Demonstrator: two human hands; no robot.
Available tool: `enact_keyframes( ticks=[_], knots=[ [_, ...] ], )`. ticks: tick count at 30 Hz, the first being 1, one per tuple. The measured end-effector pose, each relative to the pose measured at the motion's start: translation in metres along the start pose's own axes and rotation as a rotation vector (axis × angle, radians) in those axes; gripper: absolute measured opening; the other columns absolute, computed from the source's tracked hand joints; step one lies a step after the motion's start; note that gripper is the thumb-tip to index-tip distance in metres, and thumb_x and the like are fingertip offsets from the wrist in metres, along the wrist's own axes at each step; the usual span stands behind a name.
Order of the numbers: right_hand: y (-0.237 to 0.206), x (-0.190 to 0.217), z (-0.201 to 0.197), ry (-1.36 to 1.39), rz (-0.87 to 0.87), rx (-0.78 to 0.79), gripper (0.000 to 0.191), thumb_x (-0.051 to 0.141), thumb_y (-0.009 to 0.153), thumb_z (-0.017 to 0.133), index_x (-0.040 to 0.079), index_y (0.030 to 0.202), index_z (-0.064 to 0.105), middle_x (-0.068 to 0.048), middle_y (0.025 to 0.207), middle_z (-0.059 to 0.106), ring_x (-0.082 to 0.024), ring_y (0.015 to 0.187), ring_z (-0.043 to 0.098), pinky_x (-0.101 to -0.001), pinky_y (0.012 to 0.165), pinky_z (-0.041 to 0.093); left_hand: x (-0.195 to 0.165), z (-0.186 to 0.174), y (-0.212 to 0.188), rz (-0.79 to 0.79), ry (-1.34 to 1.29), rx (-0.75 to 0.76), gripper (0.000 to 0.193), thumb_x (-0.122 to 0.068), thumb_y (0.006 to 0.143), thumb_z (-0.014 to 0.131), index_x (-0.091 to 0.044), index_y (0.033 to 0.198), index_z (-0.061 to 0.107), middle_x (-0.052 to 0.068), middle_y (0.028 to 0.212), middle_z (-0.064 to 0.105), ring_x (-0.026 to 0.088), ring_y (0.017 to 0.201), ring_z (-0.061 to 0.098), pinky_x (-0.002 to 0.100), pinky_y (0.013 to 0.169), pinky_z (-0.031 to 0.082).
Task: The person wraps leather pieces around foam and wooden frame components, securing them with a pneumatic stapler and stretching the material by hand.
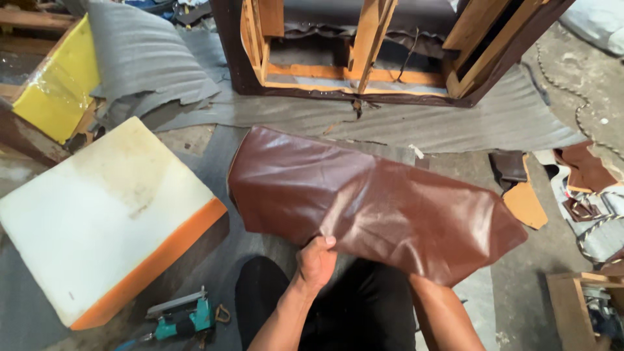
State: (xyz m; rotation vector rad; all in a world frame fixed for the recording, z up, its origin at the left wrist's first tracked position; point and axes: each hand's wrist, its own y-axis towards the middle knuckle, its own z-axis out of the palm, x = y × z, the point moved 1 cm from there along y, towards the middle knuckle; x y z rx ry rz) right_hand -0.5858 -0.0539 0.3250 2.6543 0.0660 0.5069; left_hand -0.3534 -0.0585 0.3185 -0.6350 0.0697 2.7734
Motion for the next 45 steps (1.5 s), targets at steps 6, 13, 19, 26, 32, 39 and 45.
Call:
enact_keyframes(
  ticks=[6, 13, 19, 26, 32, 39, 45],
  knots=[
    [0.000, 0.008, 0.003, 0.018, -0.009, -0.020, 0.030, 0.016, 0.105, 0.061, -0.002, 0.130, 0.062, -0.017, 0.120, 0.070, -0.025, 0.111, 0.071, -0.0369, 0.101, 0.056, 0.007, -0.011, 0.002, 0.160, 0.006, -0.072, 0.058, -0.006, 0.074, 0.062, -0.003, 0.132, 0.058, 0.007, 0.133, 0.058, 0.026, 0.131, 0.051, 0.047, 0.119, 0.036],
    [-0.059, -0.048, -0.039, -0.052, 0.129, -0.001, 0.030, 0.013, 0.107, 0.058, -0.003, 0.132, 0.060, -0.018, 0.123, 0.069, -0.026, 0.113, 0.070, -0.0370, 0.103, 0.056, 0.019, -0.051, -0.016, 0.048, 0.025, -0.040, 0.058, -0.008, 0.070, 0.059, -0.008, 0.129, 0.059, 0.006, 0.129, 0.060, 0.026, 0.126, 0.053, 0.046, 0.111, 0.040],
    [-0.094, -0.063, -0.032, -0.086, 0.115, -0.020, 0.029, 0.011, 0.110, 0.056, -0.005, 0.134, 0.058, -0.018, 0.125, 0.067, -0.026, 0.114, 0.069, -0.0372, 0.105, 0.056, 0.054, -0.105, -0.027, 0.110, 0.104, -0.303, 0.021, -0.006, 0.092, 0.067, -0.008, 0.108, 0.055, 0.003, 0.105, 0.058, 0.019, 0.098, 0.056, 0.043, 0.089, 0.047],
    [-0.035, -0.053, -0.061, -0.170, -0.212, -0.008, 0.028, 0.008, 0.112, 0.053, -0.007, 0.136, 0.056, -0.019, 0.127, 0.066, -0.027, 0.116, 0.069, -0.0373, 0.108, 0.055, 0.053, -0.062, -0.003, 0.117, 0.153, -0.427, 0.027, -0.012, 0.087, 0.067, -0.011, 0.111, 0.054, 0.005, 0.101, 0.061, 0.019, 0.094, 0.062, 0.042, 0.084, 0.055],
    [0.021, -0.013, -0.068, -0.009, -0.028, -0.024, 0.038, 0.021, 0.099, 0.067, -0.002, 0.129, 0.065, -0.019, 0.120, 0.070, -0.032, 0.108, 0.068, -0.0412, 0.092, 0.054, 0.045, -0.042, 0.034, 0.125, 0.252, -0.415, 0.027, -0.015, 0.093, 0.069, -0.001, 0.110, 0.055, 0.011, 0.108, 0.063, 0.023, 0.096, 0.064, 0.041, 0.081, 0.059],
    [-0.081, -0.114, -0.046, -0.144, 0.166, 0.295, 0.042, 0.023, 0.094, 0.066, 0.002, 0.130, 0.066, -0.016, 0.119, 0.072, -0.027, 0.108, 0.070, -0.0381, 0.095, 0.055, 0.097, -0.086, 0.027, 0.098, 0.665, -0.411, 0.032, -0.029, 0.101, 0.056, -0.005, 0.121, 0.064, 0.005, 0.123, 0.057, 0.016, 0.111, 0.062, 0.033, 0.094, 0.057],
    [-0.161, -0.141, -0.049, -0.287, 0.443, 0.552, 0.049, 0.035, 0.095, 0.068, 0.002, 0.130, 0.063, -0.013, 0.118, 0.072, -0.022, 0.105, 0.071, -0.0365, 0.096, 0.057, 0.134, -0.039, -0.003, -0.155, -0.207, -1.176, 0.062, -0.023, 0.112, 0.053, 0.016, 0.135, 0.011, 0.024, 0.115, 0.003, 0.041, 0.100, 0.013, 0.066, 0.114, 0.013]
  ],
)
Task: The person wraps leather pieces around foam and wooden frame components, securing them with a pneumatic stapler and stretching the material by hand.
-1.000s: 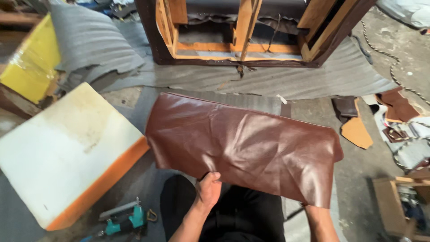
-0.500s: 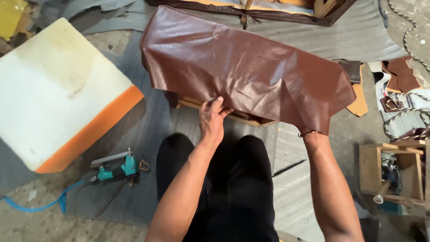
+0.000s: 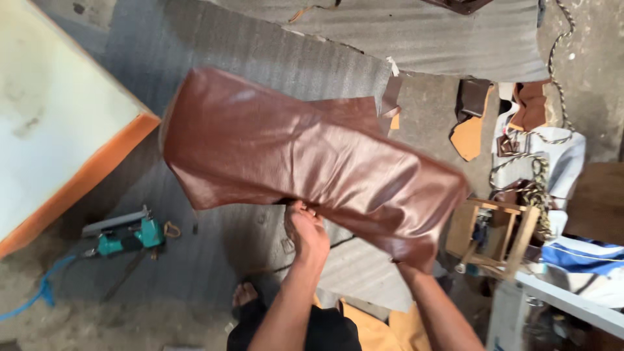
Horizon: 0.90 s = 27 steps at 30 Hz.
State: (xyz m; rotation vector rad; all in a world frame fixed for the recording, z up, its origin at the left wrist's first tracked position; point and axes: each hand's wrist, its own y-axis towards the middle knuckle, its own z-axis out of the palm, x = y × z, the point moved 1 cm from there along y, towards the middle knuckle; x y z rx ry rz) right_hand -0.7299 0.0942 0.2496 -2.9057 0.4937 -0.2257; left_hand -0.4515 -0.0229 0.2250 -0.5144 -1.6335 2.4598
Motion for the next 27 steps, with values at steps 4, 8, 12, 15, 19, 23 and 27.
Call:
enact_keyframes(
  ticks=[4, 8, 12, 15, 19, 23, 27],
  knots=[
    [-0.011, 0.028, -0.013, -0.234, -0.276, -0.010, 0.047, 0.034, 0.094, 0.064, 0.005, 0.131, 0.060, -0.011, 0.119, 0.071, -0.024, 0.107, 0.069, -0.0441, 0.097, 0.053, -0.004, 0.027, -0.020, 0.048, -0.184, -0.051, 0.053, -0.032, 0.108, 0.045, 0.003, 0.142, 0.022, 0.017, 0.131, 0.021, 0.036, 0.116, 0.027, 0.059, 0.115, 0.024],
    [-0.026, 0.070, -0.045, -0.431, -0.516, -0.036, 0.039, 0.026, 0.091, 0.061, 0.010, 0.127, 0.063, -0.010, 0.118, 0.071, -0.027, 0.108, 0.068, -0.0487, 0.096, 0.052, -0.013, 0.028, -0.011, 0.098, -0.215, -0.054, 0.052, -0.033, 0.109, 0.041, 0.001, 0.144, 0.025, 0.016, 0.135, 0.025, 0.036, 0.120, 0.031, 0.056, 0.115, 0.027],
    [-0.068, 0.121, -0.116, -0.182, -0.571, 0.306, 0.035, 0.017, 0.095, 0.060, 0.007, 0.128, 0.064, -0.012, 0.119, 0.072, -0.028, 0.108, 0.069, -0.0455, 0.095, 0.054, -0.007, 0.023, 0.008, 0.108, -0.237, 0.004, 0.052, -0.035, 0.109, 0.037, 0.000, 0.146, 0.029, 0.015, 0.140, 0.029, 0.035, 0.124, 0.034, 0.053, 0.115, 0.030],
    [-0.059, 0.152, -0.187, 0.218, -0.529, 0.914, 0.033, 0.011, 0.098, 0.059, 0.005, 0.129, 0.064, -0.014, 0.120, 0.072, -0.029, 0.108, 0.070, -0.0431, 0.094, 0.055, -0.007, 0.033, 0.015, 0.142, -0.284, 0.027, 0.052, -0.036, 0.109, 0.034, -0.001, 0.148, 0.031, 0.015, 0.143, 0.032, 0.034, 0.127, 0.037, 0.051, 0.115, 0.032],
    [0.079, 0.192, -0.241, 0.591, -0.434, 0.580, 0.030, 0.002, 0.101, 0.058, 0.002, 0.131, 0.065, -0.016, 0.121, 0.073, -0.029, 0.109, 0.072, -0.0400, 0.092, 0.057, -0.009, 0.052, 0.009, 0.219, -0.370, 0.047, 0.053, -0.038, 0.110, 0.030, -0.003, 0.150, 0.034, 0.014, 0.148, 0.036, 0.033, 0.131, 0.040, 0.048, 0.115, 0.035],
    [0.191, 0.260, -0.221, 0.422, -0.912, -0.080, 0.054, 0.017, 0.104, 0.061, -0.003, 0.152, 0.044, -0.026, 0.158, 0.043, -0.044, 0.148, 0.042, -0.0562, 0.123, 0.036, -0.023, 0.070, -0.004, 0.293, -0.478, 0.100, 0.055, -0.039, 0.110, 0.026, -0.004, 0.152, 0.037, 0.013, 0.152, 0.040, 0.032, 0.135, 0.043, 0.046, 0.115, 0.038],
    [0.193, 0.286, -0.200, 0.102, -1.229, 0.188, 0.071, 0.040, 0.099, 0.059, -0.003, 0.153, 0.043, -0.024, 0.162, 0.034, -0.040, 0.153, 0.025, -0.0643, 0.123, 0.017, -0.041, 0.081, -0.006, 0.328, -0.601, 0.160, 0.059, -0.042, 0.110, 0.021, -0.007, 0.154, 0.038, 0.012, 0.157, 0.041, 0.031, 0.139, 0.044, 0.044, 0.115, 0.038]
  ],
)
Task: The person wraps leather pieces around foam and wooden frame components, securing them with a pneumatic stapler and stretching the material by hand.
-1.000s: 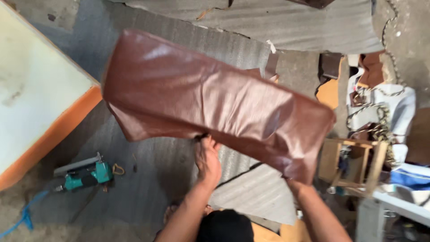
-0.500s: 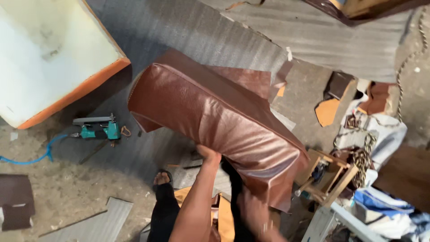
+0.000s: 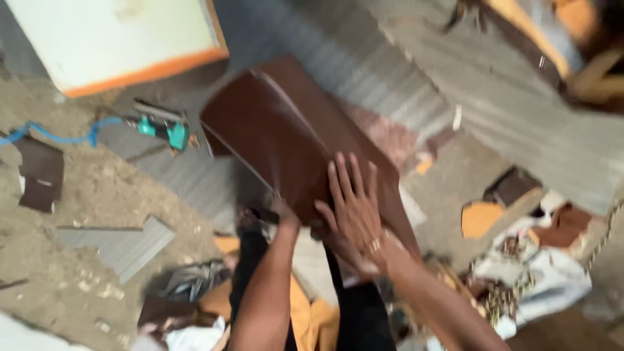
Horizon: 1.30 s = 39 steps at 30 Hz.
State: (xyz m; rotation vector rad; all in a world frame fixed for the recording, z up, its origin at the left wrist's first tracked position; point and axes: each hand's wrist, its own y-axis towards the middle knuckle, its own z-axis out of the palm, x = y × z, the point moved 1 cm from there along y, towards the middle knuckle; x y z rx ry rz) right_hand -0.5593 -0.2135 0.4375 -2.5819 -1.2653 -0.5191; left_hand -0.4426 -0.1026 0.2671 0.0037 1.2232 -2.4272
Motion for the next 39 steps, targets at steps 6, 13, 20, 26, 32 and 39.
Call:
enact_keyframes(
  ticks=[6, 13, 20, 26, 32, 39],
  knots=[
    [-0.022, 0.005, 0.017, -0.147, -0.088, 0.118, 0.063, 0.038, 0.101, 0.058, 0.006, 0.154, 0.048, -0.020, 0.163, 0.037, -0.037, 0.154, 0.028, -0.0637, 0.124, 0.021, -0.001, 0.000, -0.004, -0.051, 0.110, -0.182, 0.059, -0.046, 0.107, 0.026, -0.014, 0.155, 0.034, 0.009, 0.159, 0.039, 0.032, 0.142, 0.041, 0.047, 0.115, 0.038],
    [-0.028, 0.002, 0.036, -0.179, -0.171, 0.068, 0.064, 0.036, 0.099, 0.062, 0.000, 0.150, 0.050, -0.027, 0.159, 0.038, -0.044, 0.150, 0.033, -0.0674, 0.121, 0.026, 0.000, -0.003, -0.024, -0.092, 0.468, -0.384, 0.055, -0.042, 0.105, 0.042, -0.016, 0.153, 0.036, 0.013, 0.152, 0.047, 0.037, 0.138, 0.047, 0.053, 0.110, 0.044],
    [-0.046, -0.003, 0.045, -0.201, -0.143, 0.095, 0.062, 0.038, 0.100, 0.060, 0.001, 0.149, 0.051, -0.027, 0.159, 0.039, -0.045, 0.150, 0.033, -0.0648, 0.120, 0.027, 0.008, -0.006, -0.032, -0.058, 0.104, -0.425, 0.056, -0.042, 0.101, 0.044, -0.015, 0.150, 0.036, 0.007, 0.153, 0.045, 0.024, 0.133, 0.050, 0.041, 0.110, 0.045],
    [-0.042, -0.027, 0.047, -0.155, -0.167, 0.084, 0.065, 0.036, 0.099, 0.058, -0.001, 0.152, 0.046, -0.027, 0.163, 0.030, -0.044, 0.153, 0.024, -0.0650, 0.122, 0.021, 0.014, 0.024, -0.034, 0.101, 0.743, -0.413, 0.045, -0.047, 0.105, 0.039, -0.009, 0.122, 0.055, 0.009, 0.117, 0.061, 0.023, 0.105, 0.060, 0.040, 0.091, 0.048],
    [0.033, -0.052, -0.020, 0.042, -0.240, 0.163, 0.067, 0.033, 0.101, 0.059, -0.002, 0.154, 0.038, -0.031, 0.160, 0.029, -0.050, 0.150, 0.024, -0.0627, 0.122, 0.023, 0.034, 0.065, -0.026, 0.372, 0.692, -0.489, 0.058, -0.051, 0.113, 0.040, 0.000, 0.095, 0.063, 0.011, 0.085, 0.064, 0.020, 0.081, 0.057, 0.039, 0.074, 0.048],
    [0.160, -0.028, -0.008, -0.119, -0.545, 0.250, 0.076, 0.053, 0.104, 0.051, -0.003, 0.155, 0.040, -0.032, 0.160, 0.031, -0.050, 0.149, 0.029, -0.0710, 0.120, 0.019, 0.069, 0.058, -0.023, 0.426, 0.796, -0.553, 0.057, -0.050, 0.109, 0.038, -0.003, 0.094, 0.068, 0.010, 0.081, 0.067, 0.016, 0.078, 0.061, 0.033, 0.073, 0.049]
  ],
)
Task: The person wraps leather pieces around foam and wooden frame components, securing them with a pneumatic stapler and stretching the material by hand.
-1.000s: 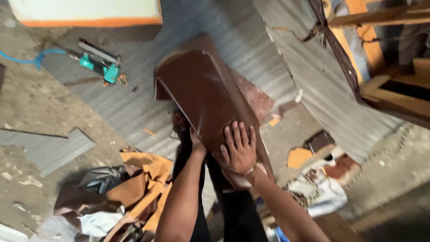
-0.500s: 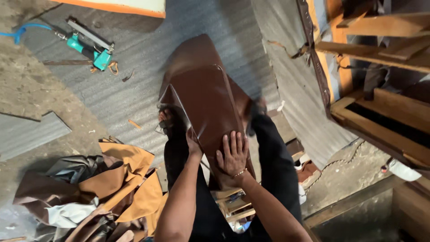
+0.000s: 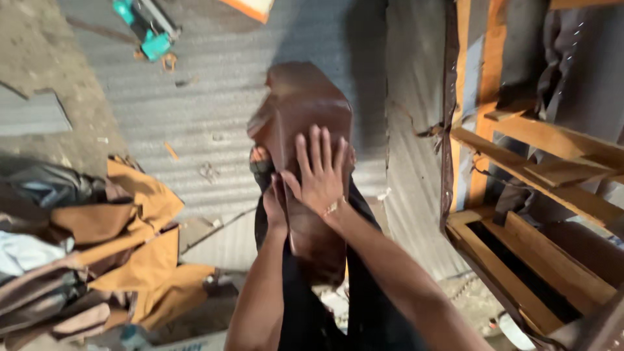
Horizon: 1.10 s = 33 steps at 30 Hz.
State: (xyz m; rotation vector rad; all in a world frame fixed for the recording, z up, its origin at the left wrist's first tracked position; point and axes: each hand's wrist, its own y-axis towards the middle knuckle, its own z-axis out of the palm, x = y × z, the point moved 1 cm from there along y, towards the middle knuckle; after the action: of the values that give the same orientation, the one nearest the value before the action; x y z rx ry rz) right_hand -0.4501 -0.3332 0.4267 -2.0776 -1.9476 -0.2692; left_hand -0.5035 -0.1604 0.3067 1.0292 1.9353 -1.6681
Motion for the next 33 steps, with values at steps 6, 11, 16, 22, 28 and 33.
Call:
enact_keyframes(
  ticks=[6, 11, 16, 22, 28, 33],
  knots=[
    [0.017, -0.001, 0.004, 0.028, 0.024, 0.053, 0.078, 0.055, 0.103, 0.051, 0.003, 0.159, 0.038, -0.028, 0.164, 0.031, -0.046, 0.153, 0.028, -0.0706, 0.122, 0.017, -0.032, -0.003, 0.006, -0.092, 0.199, 0.132, 0.056, -0.047, 0.108, 0.040, -0.001, 0.116, 0.071, 0.017, 0.098, 0.074, 0.024, 0.092, 0.069, 0.037, 0.087, 0.054],
    [0.015, 0.000, 0.003, 0.049, 0.018, 0.047, 0.077, 0.052, 0.100, 0.057, 0.004, 0.158, 0.039, -0.026, 0.163, 0.033, -0.044, 0.152, 0.030, -0.0680, 0.122, 0.019, -0.104, -0.010, 0.053, -0.094, -0.376, -0.036, 0.074, -0.057, 0.108, 0.032, 0.000, 0.153, 0.043, 0.015, 0.154, 0.053, 0.028, 0.139, 0.053, 0.037, 0.114, 0.041],
    [0.050, -0.058, -0.003, 0.690, 0.254, -0.141, 0.044, 0.038, 0.109, 0.045, 0.015, 0.144, 0.058, -0.008, 0.150, 0.060, -0.026, 0.146, 0.051, -0.0461, 0.126, 0.034, -0.143, 0.011, 0.094, -0.190, 0.053, -0.109, 0.077, -0.064, 0.105, 0.035, 0.001, 0.139, 0.060, 0.019, 0.134, 0.065, 0.031, 0.123, 0.061, 0.039, 0.106, 0.045],
    [0.115, -0.126, 0.034, 1.259, 0.153, 0.310, 0.065, 0.045, 0.109, 0.025, 0.000, 0.138, 0.060, -0.016, 0.149, 0.058, -0.031, 0.148, 0.043, -0.0411, 0.126, 0.020, -0.130, 0.015, 0.106, -0.060, -0.094, -0.143, 0.068, -0.057, 0.104, 0.041, 0.001, 0.130, 0.067, 0.018, 0.116, 0.073, 0.025, 0.107, 0.067, 0.039, 0.095, 0.051],
    [0.164, -0.124, 0.037, 1.790, -0.406, 0.334, 0.076, 0.061, 0.103, 0.055, 0.017, 0.161, 0.036, -0.011, 0.168, 0.035, -0.025, 0.159, 0.033, -0.0379, 0.133, 0.026, -0.135, 0.011, 0.109, -0.116, 0.032, -0.129, 0.059, -0.047, 0.107, 0.039, -0.002, 0.131, 0.068, 0.012, 0.108, 0.077, 0.018, 0.099, 0.069, 0.034, 0.089, 0.052],
    [0.220, -0.167, 0.033, 0.949, 0.136, 0.500, 0.055, 0.054, 0.110, 0.044, 0.021, 0.153, 0.052, -0.009, 0.165, 0.050, -0.028, 0.156, 0.044, -0.0410, 0.130, 0.032, -0.132, 0.013, 0.108, -0.178, -0.088, -0.197, 0.056, -0.043, 0.107, 0.041, 0.001, 0.128, 0.067, 0.018, 0.117, 0.074, 0.026, 0.105, 0.067, 0.037, 0.093, 0.051]
  ],
)
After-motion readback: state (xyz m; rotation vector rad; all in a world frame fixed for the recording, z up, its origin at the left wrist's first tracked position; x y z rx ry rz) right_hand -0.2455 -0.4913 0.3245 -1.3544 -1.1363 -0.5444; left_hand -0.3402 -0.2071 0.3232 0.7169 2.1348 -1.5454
